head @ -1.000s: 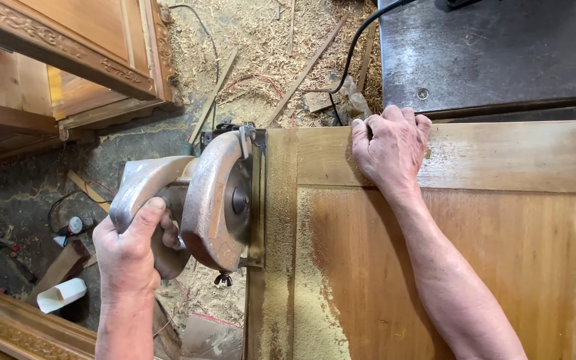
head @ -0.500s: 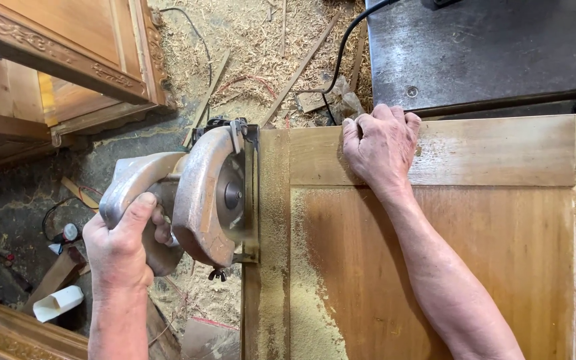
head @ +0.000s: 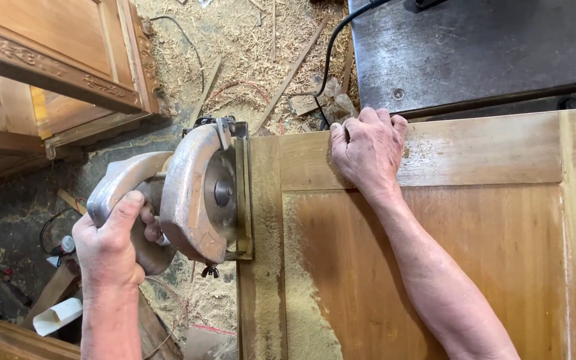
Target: Cutting a wooden panel with a circular saw and then sanding it with an angle grinder.
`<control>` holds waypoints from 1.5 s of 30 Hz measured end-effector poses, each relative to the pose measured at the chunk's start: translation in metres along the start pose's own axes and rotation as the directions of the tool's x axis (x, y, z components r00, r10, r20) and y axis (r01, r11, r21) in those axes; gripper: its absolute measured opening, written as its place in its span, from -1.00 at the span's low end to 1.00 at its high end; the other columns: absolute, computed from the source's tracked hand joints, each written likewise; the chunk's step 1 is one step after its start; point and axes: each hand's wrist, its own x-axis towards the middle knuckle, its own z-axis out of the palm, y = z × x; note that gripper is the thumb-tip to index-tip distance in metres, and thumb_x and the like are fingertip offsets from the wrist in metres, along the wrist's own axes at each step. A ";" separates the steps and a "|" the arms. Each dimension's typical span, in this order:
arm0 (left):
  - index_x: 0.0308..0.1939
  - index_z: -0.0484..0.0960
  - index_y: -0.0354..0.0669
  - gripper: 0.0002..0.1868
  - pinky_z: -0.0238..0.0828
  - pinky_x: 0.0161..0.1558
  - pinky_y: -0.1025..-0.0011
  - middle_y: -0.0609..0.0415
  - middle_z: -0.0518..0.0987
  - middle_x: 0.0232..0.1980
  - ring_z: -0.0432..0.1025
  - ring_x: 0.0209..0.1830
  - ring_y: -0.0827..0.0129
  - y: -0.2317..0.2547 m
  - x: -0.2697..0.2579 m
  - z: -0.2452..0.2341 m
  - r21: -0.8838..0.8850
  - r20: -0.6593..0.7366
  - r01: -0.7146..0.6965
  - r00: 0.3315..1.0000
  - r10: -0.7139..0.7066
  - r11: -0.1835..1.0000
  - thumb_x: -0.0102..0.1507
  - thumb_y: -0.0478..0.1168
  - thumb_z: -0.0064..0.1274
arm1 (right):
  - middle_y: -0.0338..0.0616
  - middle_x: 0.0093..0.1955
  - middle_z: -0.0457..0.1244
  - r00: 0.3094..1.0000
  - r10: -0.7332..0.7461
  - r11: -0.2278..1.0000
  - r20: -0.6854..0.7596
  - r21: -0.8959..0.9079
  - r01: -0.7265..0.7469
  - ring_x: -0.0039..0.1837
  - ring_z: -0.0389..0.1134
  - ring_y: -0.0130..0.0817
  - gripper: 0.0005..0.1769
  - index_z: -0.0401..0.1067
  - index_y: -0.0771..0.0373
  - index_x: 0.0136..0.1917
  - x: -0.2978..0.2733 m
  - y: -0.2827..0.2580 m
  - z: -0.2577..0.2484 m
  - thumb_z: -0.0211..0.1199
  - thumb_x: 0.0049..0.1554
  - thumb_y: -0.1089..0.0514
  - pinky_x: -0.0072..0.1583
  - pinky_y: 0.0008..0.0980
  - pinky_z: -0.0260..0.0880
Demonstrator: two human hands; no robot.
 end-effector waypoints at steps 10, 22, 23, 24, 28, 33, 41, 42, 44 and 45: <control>-0.45 0.53 -0.23 -0.76 0.21 -0.76 0.47 0.03 0.44 -0.58 0.26 -0.76 0.40 0.001 0.003 0.000 -0.014 0.058 -0.055 0.997 0.056 0.998 0.25 -0.23 0.22 | -0.15 -0.20 0.31 0.999 -0.010 1.000 -0.034 -0.019 0.009 -0.03 0.30 -0.08 -0.62 0.58 0.08 -0.32 0.001 -0.003 -0.001 0.18 0.18 -0.14 0.15 -0.05 0.08; -0.25 0.64 -0.25 -0.81 0.17 -0.73 0.53 0.06 0.45 -0.54 0.28 -0.69 0.44 0.010 0.008 0.013 0.023 0.012 -0.008 1.000 0.008 1.000 0.22 -0.17 0.19 | -0.14 -0.20 0.30 1.000 -0.006 1.000 -0.015 -0.010 0.006 -0.03 0.28 -0.06 -0.61 0.58 0.09 -0.31 0.002 -0.003 -0.002 0.17 0.18 -0.14 0.11 -0.04 0.07; -0.25 0.64 -0.25 -0.81 0.17 -0.73 0.53 0.06 0.45 -0.54 0.28 -0.69 0.44 0.010 0.009 0.012 0.023 0.012 -0.008 1.000 0.008 1.000 0.22 -0.17 0.19 | -0.14 -0.20 0.30 1.000 -0.006 1.000 -0.014 -0.009 0.006 -0.03 0.28 -0.06 -0.61 0.58 0.09 -0.31 0.002 -0.004 -0.003 0.17 0.18 -0.14 0.11 -0.04 0.07; -0.25 0.64 -0.25 -0.82 0.19 -0.73 0.54 0.08 0.45 -0.54 0.27 -0.71 0.46 0.010 0.010 0.012 0.003 0.047 -0.035 0.998 0.034 0.999 0.23 -0.18 0.20 | -0.15 -0.21 0.30 1.000 -0.004 1.000 -0.018 -0.004 0.004 -0.03 0.28 -0.07 -0.61 0.58 0.09 -0.32 0.002 -0.004 -0.004 0.17 0.18 -0.13 0.12 -0.05 0.07; -0.36 0.56 -0.10 -0.83 0.33 -0.72 0.54 0.17 0.49 -0.53 0.34 -0.70 0.52 0.016 0.014 0.013 0.018 0.079 -0.016 0.997 0.015 1.000 0.25 -0.18 0.23 | -0.16 -0.21 0.29 1.000 -0.007 1.000 -0.019 -0.016 0.007 -0.03 0.28 -0.10 -0.61 0.58 0.08 -0.32 0.001 -0.003 0.000 0.19 0.19 -0.15 0.13 -0.08 0.06; -0.33 0.57 -0.13 -0.82 0.36 -0.63 0.53 0.21 0.48 -0.50 0.36 -0.62 0.53 0.039 0.028 0.036 0.109 0.147 -0.061 0.988 0.044 0.992 0.27 -0.13 0.16 | -0.16 -0.22 0.29 1.000 -0.010 1.000 0.006 -0.016 0.010 -0.03 0.28 -0.10 -0.59 0.58 0.09 -0.31 0.002 -0.003 -0.005 0.16 0.21 -0.15 0.12 -0.07 0.06; -0.41 0.54 -0.13 -0.76 0.46 -0.70 0.31 -0.11 0.44 -0.57 0.41 -0.74 0.29 0.011 0.025 0.000 -0.042 0.043 -0.163 0.985 0.165 0.986 0.28 -0.18 0.24 | -0.15 -0.24 0.25 0.991 -0.109 0.991 -0.081 0.071 0.115 0.01 0.36 -0.14 -0.63 0.52 0.06 -0.28 -0.001 0.009 -0.005 0.20 0.25 -0.15 0.20 -0.13 0.18; -0.39 0.55 -0.14 -0.77 0.46 -0.68 0.29 -0.09 0.45 -0.54 0.40 -0.70 0.32 0.013 0.009 -0.011 0.027 0.007 -0.159 0.987 0.159 0.987 0.24 -0.17 0.26 | -0.17 -0.23 0.27 0.989 -0.108 0.990 -0.097 0.075 0.116 0.01 0.36 -0.16 -0.69 0.55 0.04 -0.24 -0.001 0.008 -0.006 0.23 0.23 -0.13 0.21 -0.14 0.18; -0.36 0.56 -0.15 -0.77 0.45 -0.66 0.27 -0.07 0.46 -0.52 0.38 -0.67 0.35 0.019 -0.024 -0.036 0.094 -0.043 -0.148 0.987 0.153 0.984 0.21 -0.16 0.29 | -0.18 -0.22 0.29 0.987 -0.119 0.988 -0.111 0.085 0.129 0.02 0.36 -0.17 -0.75 0.58 0.01 -0.20 -0.003 0.008 -0.008 0.25 0.20 -0.11 0.22 -0.16 0.19; -0.38 0.53 -0.14 -0.78 0.44 -0.65 0.30 -0.06 0.45 -0.52 0.38 -0.68 0.33 0.022 -0.040 -0.048 0.120 -0.055 -0.118 0.991 0.126 0.986 0.20 -0.17 0.26 | -0.19 -0.19 0.31 0.985 -0.128 0.986 -0.117 0.090 0.139 0.02 0.36 -0.18 -0.75 0.59 0.00 -0.17 -0.004 0.008 -0.009 0.26 0.24 -0.12 0.24 -0.19 0.18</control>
